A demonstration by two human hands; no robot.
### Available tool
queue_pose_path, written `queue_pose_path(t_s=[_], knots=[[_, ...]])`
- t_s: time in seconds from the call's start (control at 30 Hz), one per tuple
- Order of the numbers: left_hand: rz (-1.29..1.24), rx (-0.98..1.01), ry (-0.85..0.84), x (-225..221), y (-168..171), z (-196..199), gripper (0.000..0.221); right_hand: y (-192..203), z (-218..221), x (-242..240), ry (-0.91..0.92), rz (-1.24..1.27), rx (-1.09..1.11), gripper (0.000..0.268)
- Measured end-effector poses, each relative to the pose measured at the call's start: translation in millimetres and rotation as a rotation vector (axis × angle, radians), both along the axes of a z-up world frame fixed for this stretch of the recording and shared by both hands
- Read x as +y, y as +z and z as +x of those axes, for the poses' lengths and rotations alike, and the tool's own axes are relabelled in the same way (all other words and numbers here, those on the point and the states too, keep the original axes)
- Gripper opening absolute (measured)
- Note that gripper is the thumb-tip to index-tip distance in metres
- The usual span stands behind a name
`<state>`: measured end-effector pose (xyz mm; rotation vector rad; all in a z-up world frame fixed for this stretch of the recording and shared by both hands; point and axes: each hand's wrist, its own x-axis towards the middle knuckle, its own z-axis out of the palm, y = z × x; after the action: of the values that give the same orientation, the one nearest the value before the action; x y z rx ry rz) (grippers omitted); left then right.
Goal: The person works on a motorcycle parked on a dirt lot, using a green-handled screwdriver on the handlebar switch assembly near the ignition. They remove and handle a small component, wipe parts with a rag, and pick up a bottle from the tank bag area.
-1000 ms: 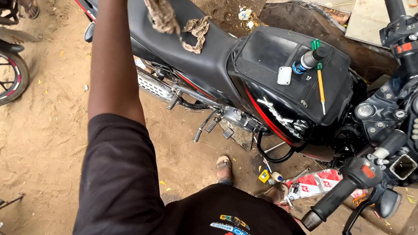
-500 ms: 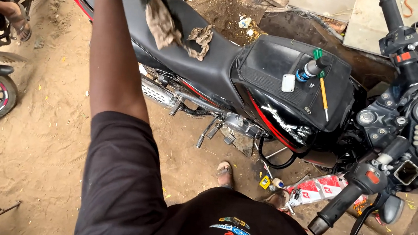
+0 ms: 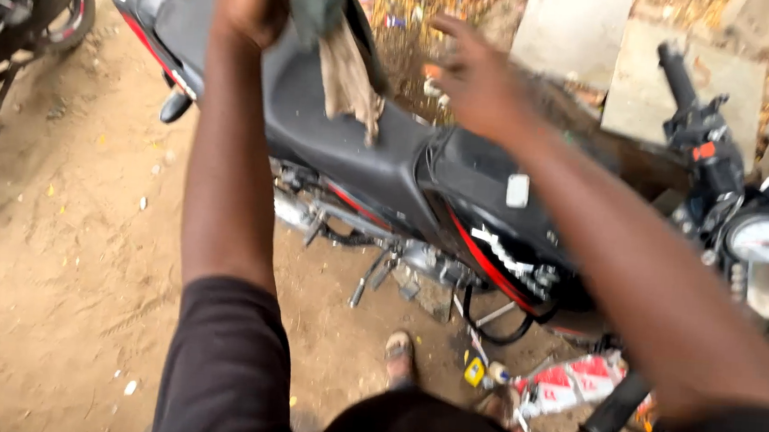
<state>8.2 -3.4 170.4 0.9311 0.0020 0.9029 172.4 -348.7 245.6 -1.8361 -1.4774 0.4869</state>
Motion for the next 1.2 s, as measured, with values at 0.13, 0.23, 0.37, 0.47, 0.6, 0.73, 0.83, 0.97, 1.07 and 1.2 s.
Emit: queue_pose_path(t_s=[0.13, 0.23, 0.37, 0.47, 0.6, 0.73, 0.83, 0.97, 1.07, 1.2], knots=[[0.023, 0.116, -0.074, -49.1, 29.8, 2.4, 0.023, -60.0, 18.3, 127.5, -0.118, 0.058, -0.145, 0.052], [0.004, 0.168, -0.025, -39.4, 1.5, -7.9, 0.031, -68.1, 13.4, 156.8, -0.148, 0.02, 0.013, 0.027], [-0.191, 0.554, 0.317, -39.2, -25.6, -31.7, 0.041, -48.5, 16.5, 154.4, -0.392, 0.131, 0.201, 0.017], [-0.255, 0.792, 0.553, -26.2, -95.2, -33.0, 0.038, -57.2, 41.0, 162.1, -0.365, 0.383, 0.14, 0.013], [-0.38, 0.843, 0.64, -65.2, -118.9, -36.4, 0.033, -35.4, 79.6, 136.2, -0.327, 0.41, 0.335, 0.02], [-0.579, 0.474, 0.507, -140.9, -103.6, -55.2, 0.025, 16.1, 108.2, 25.1, -0.179, 0.421, 0.73, 0.057], [-0.504, 0.362, 0.497, -216.3, -94.0, -50.8, 0.025, 34.8, 88.5, -67.2, -0.053, 0.478, 0.68, 0.062], [-0.599, 0.409, 0.351, -343.6, -26.0, -24.1, 0.022, 11.8, 49.9, -167.2, -0.099, 0.604, 0.638, 0.037], [-0.2, 0.59, 0.331, -420.6, -41.1, 3.3, 0.027, 9.0, -28.3, -184.7, -0.225, 0.511, 0.329, 0.03], [0.019, 0.588, 0.126, -495.7, 19.9, 8.9, 0.022, 25.8, -68.0, -210.2, -0.205, 0.52, -0.496, 0.018]])
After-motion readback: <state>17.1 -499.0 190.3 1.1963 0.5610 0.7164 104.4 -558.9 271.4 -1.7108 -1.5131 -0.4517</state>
